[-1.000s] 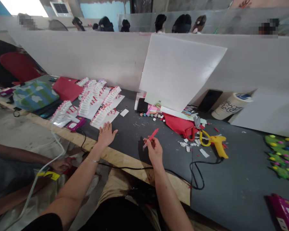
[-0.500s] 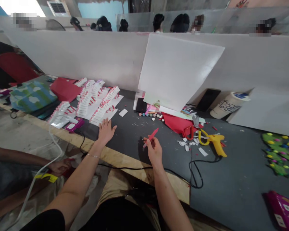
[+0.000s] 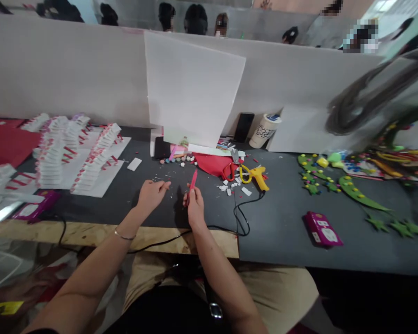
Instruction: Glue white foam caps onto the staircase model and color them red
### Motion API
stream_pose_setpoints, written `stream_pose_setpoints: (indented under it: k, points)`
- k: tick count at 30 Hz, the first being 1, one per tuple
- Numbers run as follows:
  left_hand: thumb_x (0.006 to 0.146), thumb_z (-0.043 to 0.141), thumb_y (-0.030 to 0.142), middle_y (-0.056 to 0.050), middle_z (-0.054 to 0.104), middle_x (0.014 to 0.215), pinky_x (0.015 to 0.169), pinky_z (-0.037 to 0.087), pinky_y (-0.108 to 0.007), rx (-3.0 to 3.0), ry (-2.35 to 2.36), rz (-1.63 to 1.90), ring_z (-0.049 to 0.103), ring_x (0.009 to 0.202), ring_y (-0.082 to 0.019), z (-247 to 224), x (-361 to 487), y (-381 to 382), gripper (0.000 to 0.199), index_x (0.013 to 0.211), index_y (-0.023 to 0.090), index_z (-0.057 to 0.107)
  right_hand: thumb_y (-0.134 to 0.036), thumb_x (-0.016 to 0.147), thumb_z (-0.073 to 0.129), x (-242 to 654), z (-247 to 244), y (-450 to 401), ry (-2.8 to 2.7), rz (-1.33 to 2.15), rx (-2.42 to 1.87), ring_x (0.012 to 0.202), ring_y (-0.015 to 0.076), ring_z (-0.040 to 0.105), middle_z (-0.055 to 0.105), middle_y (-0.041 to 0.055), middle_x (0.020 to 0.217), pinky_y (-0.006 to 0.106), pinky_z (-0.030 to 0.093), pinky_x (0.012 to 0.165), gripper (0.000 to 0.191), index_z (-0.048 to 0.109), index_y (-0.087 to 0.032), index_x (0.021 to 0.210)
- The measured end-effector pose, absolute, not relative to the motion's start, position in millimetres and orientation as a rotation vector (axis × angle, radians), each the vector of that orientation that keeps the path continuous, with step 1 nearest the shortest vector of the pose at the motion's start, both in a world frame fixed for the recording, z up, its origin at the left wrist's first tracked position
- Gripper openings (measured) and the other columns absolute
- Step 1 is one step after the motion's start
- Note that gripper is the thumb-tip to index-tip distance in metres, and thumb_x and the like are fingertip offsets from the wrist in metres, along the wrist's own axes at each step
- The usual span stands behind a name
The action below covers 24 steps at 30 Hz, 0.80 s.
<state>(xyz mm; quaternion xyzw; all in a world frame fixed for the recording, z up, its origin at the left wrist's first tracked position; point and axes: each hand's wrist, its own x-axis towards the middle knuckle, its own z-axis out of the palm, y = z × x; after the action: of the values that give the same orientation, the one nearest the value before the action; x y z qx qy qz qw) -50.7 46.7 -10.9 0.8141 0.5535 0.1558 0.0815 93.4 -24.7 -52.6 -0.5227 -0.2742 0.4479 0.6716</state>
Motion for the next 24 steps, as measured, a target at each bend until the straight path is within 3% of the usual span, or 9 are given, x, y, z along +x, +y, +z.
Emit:
stream_pose_setpoints:
  k: [4, 8, 13, 18, 24]
  points:
    - [0.104, 0.043, 0.049, -0.008, 0.068, 0.063, 0.088, 0.044, -0.038, 2.489, 1.554, 0.294, 0.064, 0.077, -0.025, -19, -37, 38, 0.049, 0.076, 0.021, 0.072, -0.069, 0.085, 0.059, 112, -40, -33, -0.603, 1.027, -1.156, 0.047, 0.0094, 0.037, 0.043, -0.0092, 0.057, 0.023, 0.031, 0.046, 0.049, 0.063, -0.023, 0.102]
    - [0.104, 0.047, 0.042, -0.006, 0.070, 0.069, 0.098, 0.042, -0.040, 2.483, 1.486, 0.269, 0.065, 0.076, -0.022, -23, -37, 37, 0.037, 0.087, 0.021, 0.072, -0.067, 0.089, 0.058, 156, -35, -50, -0.753, 0.942, -1.240, 0.051, 0.0112, 0.041, 0.044, -0.0078, 0.059, 0.025, 0.034, 0.049, 0.045, 0.064, -0.023, 0.098]
    - [0.101, 0.051, 0.027, -0.010, 0.076, 0.105, 0.102, 0.043, -0.042, 2.448, 1.580, 0.304, 0.067, 0.106, -0.025, -11, -65, 62, 0.022, 0.102, 0.020, 0.073, -0.076, 0.089, 0.051, 221, -48, -67, -0.894, 0.668, -1.574, 0.051, 0.0131, 0.040, 0.043, -0.0081, 0.057, 0.028, 0.032, 0.052, 0.054, 0.060, -0.023, 0.095]
    - [0.101, 0.047, 0.023, -0.014, 0.073, 0.122, 0.104, 0.047, -0.044, 2.523, 1.540, 0.401, 0.062, 0.120, -0.029, -11, -62, 95, 0.028, 0.113, 0.018, 0.073, -0.082, 0.076, 0.057, 258, -53, -79, -0.980, 0.368, -1.917, 0.059, 0.0170, 0.047, 0.055, -0.0032, 0.064, 0.031, 0.037, 0.058, 0.062, 0.061, -0.022, 0.093]
    - [0.099, 0.053, 0.018, -0.014, 0.056, 0.154, 0.122, 0.034, -0.043, 2.755, 1.087, 0.361, 0.045, 0.147, -0.027, -23, 29, 126, 0.043, 0.141, 0.019, 0.061, -0.074, 0.075, 0.060, 276, -53, -67, -0.909, 0.351, -1.888, 0.056, 0.0175, 0.045, 0.054, -0.0040, 0.061, 0.031, 0.038, 0.058, 0.054, 0.060, -0.022, 0.089]
